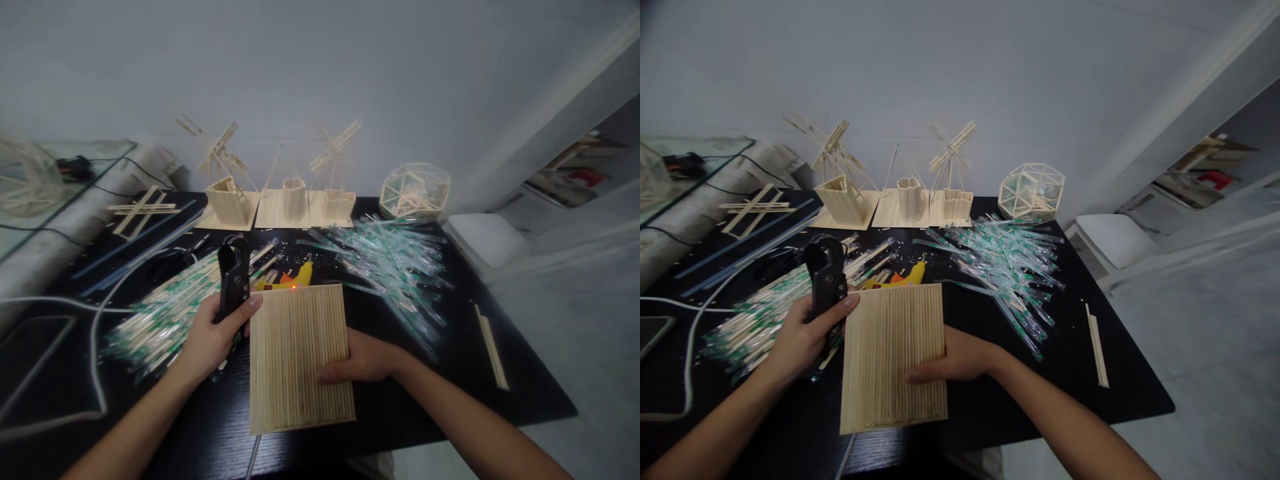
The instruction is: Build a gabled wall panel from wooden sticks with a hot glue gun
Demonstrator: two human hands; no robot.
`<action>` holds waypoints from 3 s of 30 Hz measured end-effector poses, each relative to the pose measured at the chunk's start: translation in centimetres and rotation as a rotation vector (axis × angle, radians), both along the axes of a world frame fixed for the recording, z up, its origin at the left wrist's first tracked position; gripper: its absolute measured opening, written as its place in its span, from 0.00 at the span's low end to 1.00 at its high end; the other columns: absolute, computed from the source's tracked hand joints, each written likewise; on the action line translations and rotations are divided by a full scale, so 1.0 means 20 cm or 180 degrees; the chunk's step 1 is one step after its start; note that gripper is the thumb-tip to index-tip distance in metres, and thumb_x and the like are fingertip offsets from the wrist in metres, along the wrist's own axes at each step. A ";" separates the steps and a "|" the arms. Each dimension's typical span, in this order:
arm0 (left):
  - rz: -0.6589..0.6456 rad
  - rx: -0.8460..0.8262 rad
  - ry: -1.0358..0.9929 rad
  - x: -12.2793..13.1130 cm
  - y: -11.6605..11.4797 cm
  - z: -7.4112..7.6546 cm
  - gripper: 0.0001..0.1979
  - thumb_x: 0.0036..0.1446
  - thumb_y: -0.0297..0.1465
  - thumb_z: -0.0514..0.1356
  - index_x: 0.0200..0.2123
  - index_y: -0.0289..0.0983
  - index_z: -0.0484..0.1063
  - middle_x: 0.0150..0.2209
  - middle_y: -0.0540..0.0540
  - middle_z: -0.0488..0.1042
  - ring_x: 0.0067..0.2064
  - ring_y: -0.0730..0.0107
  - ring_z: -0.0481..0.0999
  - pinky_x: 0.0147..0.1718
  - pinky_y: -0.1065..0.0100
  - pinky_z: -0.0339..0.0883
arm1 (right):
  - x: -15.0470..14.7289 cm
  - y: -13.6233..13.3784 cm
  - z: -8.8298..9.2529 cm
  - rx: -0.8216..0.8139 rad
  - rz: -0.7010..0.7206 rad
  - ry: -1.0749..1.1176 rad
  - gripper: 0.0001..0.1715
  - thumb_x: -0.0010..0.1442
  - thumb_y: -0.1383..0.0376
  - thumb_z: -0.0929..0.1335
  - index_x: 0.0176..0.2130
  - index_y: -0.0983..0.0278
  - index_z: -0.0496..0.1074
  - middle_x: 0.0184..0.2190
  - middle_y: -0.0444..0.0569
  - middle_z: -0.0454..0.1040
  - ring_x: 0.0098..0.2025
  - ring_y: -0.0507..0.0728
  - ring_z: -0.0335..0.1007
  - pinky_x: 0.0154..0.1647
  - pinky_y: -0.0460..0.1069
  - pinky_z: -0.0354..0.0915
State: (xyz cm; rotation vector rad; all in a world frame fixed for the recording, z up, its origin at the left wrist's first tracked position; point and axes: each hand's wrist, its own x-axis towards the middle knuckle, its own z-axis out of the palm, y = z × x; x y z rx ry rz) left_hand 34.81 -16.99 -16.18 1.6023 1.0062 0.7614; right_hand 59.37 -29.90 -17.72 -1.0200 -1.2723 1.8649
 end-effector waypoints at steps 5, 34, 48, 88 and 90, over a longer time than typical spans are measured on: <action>-0.0071 0.0052 0.0032 0.00 -0.01 -0.01 0.24 0.58 0.49 0.67 0.21 0.38 0.71 0.21 0.52 0.69 0.25 0.71 0.68 0.27 0.69 0.62 | 0.00 0.01 0.00 0.0056 -0.0568 -0.0001 0.30 0.58 0.53 0.78 0.55 0.64 0.75 0.54 0.54 0.79 0.56 0.62 0.76 0.65 0.65 0.68; 0.0227 -0.0722 -0.1174 0.02 0.02 0.01 0.12 0.63 0.40 0.66 0.34 0.37 0.75 0.25 0.51 0.71 0.25 0.72 0.69 0.27 0.70 0.64 | 0.15 -0.29 0.21 0.3472 -0.1809 -0.3843 0.36 0.72 0.71 0.63 0.73 0.51 0.59 0.71 0.50 0.65 0.72 0.66 0.62 0.73 0.65 0.61; 0.0220 -0.0675 -0.1159 0.04 0.01 0.00 0.11 0.62 0.39 0.67 0.34 0.38 0.75 0.25 0.51 0.70 0.26 0.71 0.69 0.27 0.68 0.64 | 0.09 -0.49 0.05 0.2378 0.0589 -0.3832 0.62 0.42 0.78 0.62 0.74 0.62 0.56 0.77 0.54 0.50 0.79 0.64 0.44 0.76 0.68 0.49; 0.0017 -0.0157 -0.0519 0.06 -0.03 -0.05 0.11 0.62 0.41 0.66 0.34 0.40 0.73 0.24 0.53 0.70 0.26 0.70 0.69 0.31 0.67 0.64 | 0.03 -0.07 -0.10 0.2628 0.0136 -0.3565 0.38 0.73 0.51 0.63 0.73 0.67 0.57 0.76 0.61 0.52 0.79 0.65 0.42 0.77 0.67 0.48; 0.0000 -0.0094 -0.0478 0.06 -0.03 -0.04 0.12 0.63 0.41 0.65 0.34 0.39 0.73 0.24 0.53 0.69 0.26 0.71 0.68 0.31 0.67 0.63 | 0.04 -0.05 -0.11 0.2728 -0.0069 -0.3476 0.36 0.74 0.54 0.63 0.71 0.71 0.60 0.74 0.65 0.56 0.79 0.65 0.44 0.76 0.66 0.53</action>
